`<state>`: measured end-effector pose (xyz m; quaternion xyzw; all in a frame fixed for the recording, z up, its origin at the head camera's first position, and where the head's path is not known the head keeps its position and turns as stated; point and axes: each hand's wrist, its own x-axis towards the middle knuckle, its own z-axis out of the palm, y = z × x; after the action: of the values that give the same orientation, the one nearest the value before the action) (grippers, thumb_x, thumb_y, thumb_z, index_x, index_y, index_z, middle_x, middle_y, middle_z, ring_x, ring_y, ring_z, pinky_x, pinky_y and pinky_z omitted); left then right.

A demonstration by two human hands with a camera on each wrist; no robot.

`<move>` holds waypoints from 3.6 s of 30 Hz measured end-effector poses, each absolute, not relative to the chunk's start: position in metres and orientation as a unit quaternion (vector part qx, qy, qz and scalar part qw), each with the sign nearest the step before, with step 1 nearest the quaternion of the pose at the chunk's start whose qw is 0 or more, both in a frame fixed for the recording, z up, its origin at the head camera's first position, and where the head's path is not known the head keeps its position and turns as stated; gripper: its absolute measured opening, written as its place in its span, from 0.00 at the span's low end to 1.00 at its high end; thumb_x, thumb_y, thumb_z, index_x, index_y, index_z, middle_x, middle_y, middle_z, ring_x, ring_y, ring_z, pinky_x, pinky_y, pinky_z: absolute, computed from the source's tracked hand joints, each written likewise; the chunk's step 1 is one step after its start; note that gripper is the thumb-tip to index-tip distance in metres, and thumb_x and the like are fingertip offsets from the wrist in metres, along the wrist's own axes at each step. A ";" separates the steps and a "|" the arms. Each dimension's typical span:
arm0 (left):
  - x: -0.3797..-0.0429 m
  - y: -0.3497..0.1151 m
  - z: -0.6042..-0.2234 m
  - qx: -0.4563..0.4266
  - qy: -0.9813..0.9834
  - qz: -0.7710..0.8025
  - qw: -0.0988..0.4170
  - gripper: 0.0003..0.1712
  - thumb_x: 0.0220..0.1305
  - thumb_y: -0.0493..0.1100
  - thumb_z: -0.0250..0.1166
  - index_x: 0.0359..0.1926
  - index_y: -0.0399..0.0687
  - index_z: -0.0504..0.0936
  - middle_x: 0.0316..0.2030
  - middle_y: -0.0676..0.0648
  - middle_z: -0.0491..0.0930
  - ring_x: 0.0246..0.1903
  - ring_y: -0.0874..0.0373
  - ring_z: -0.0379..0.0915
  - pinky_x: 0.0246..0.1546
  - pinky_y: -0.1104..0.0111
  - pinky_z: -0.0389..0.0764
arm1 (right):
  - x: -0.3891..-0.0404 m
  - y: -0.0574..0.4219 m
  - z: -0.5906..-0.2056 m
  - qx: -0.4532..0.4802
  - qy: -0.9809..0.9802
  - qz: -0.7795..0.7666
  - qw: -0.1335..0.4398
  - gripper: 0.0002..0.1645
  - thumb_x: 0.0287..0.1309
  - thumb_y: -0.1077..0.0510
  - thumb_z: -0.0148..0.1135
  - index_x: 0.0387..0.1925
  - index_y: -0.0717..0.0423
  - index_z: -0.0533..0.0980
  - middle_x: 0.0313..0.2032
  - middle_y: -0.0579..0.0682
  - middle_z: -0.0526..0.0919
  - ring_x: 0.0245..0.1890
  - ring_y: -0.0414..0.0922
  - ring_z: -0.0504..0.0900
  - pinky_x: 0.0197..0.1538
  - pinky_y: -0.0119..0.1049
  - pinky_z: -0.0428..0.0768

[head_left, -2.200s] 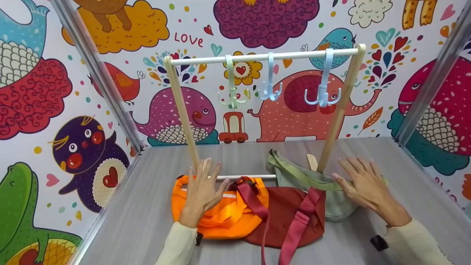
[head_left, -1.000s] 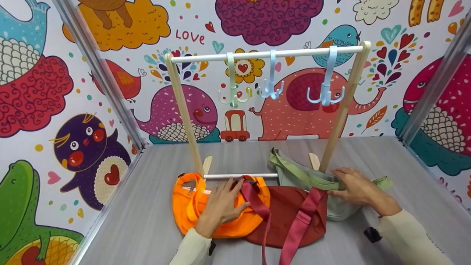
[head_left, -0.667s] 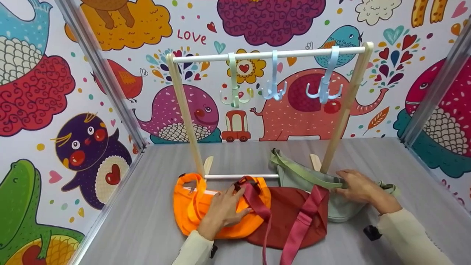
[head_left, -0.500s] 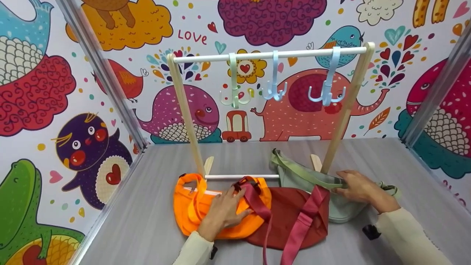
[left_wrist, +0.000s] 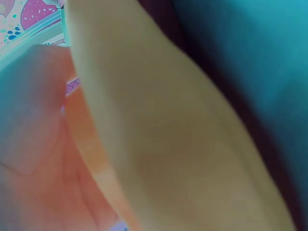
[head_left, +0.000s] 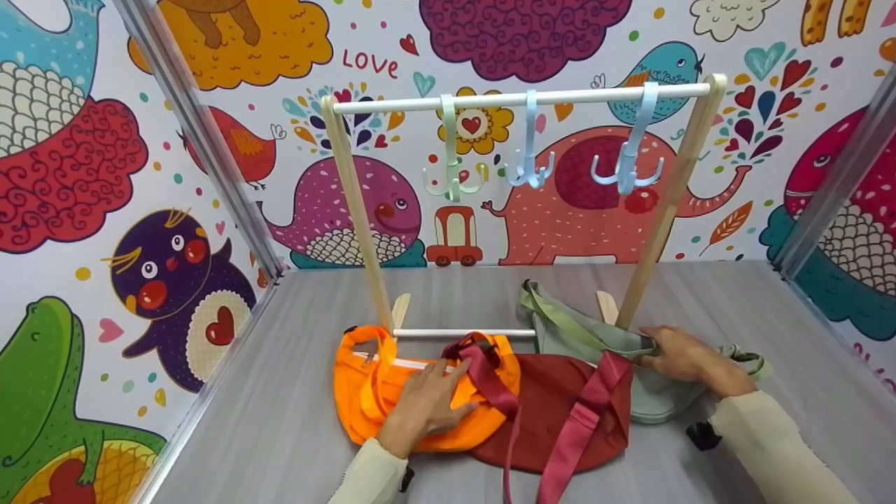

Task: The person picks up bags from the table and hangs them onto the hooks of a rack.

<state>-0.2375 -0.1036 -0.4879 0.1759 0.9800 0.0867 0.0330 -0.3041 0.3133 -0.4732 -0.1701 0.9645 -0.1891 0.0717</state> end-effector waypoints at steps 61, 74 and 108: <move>-0.237 -0.100 -0.487 0.145 0.979 0.087 0.115 0.44 0.60 0.63 0.65 0.74 0.58 0.63 0.68 0.39 0.66 0.68 0.43 0.61 0.65 0.44 0.65 | -0.269 0.287 -0.377 -0.234 0.931 -0.222 -0.172 0.10 0.57 0.72 0.60 0.40 0.60 0.77 0.30 0.52 0.83 0.25 0.43 0.77 0.27 0.34 0.75; -0.237 -0.101 -0.489 0.156 0.979 0.080 0.106 0.44 0.61 0.64 0.64 0.74 0.59 0.63 0.67 0.39 0.67 0.66 0.43 0.62 0.64 0.44 0.66 | -0.263 0.280 -0.365 -0.263 0.910 -0.224 -0.231 0.13 0.53 0.75 0.61 0.38 0.58 0.78 0.28 0.46 0.81 0.25 0.40 0.73 0.26 0.33 0.71; -0.238 -0.100 -0.493 0.156 0.980 0.065 0.106 0.43 0.60 0.64 0.65 0.73 0.58 0.65 0.65 0.40 0.68 0.64 0.45 0.65 0.59 0.47 0.71 | -0.273 0.260 -0.462 -0.300 0.902 -0.301 -0.073 0.09 0.62 0.70 0.56 0.37 0.54 0.77 0.25 0.39 0.75 0.24 0.33 0.70 0.28 0.30 0.69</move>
<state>-0.2384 -0.1004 -0.4930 0.1560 0.9799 0.0650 0.1062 -0.2734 0.2604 -0.4624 -0.2997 0.9022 -0.3012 -0.0735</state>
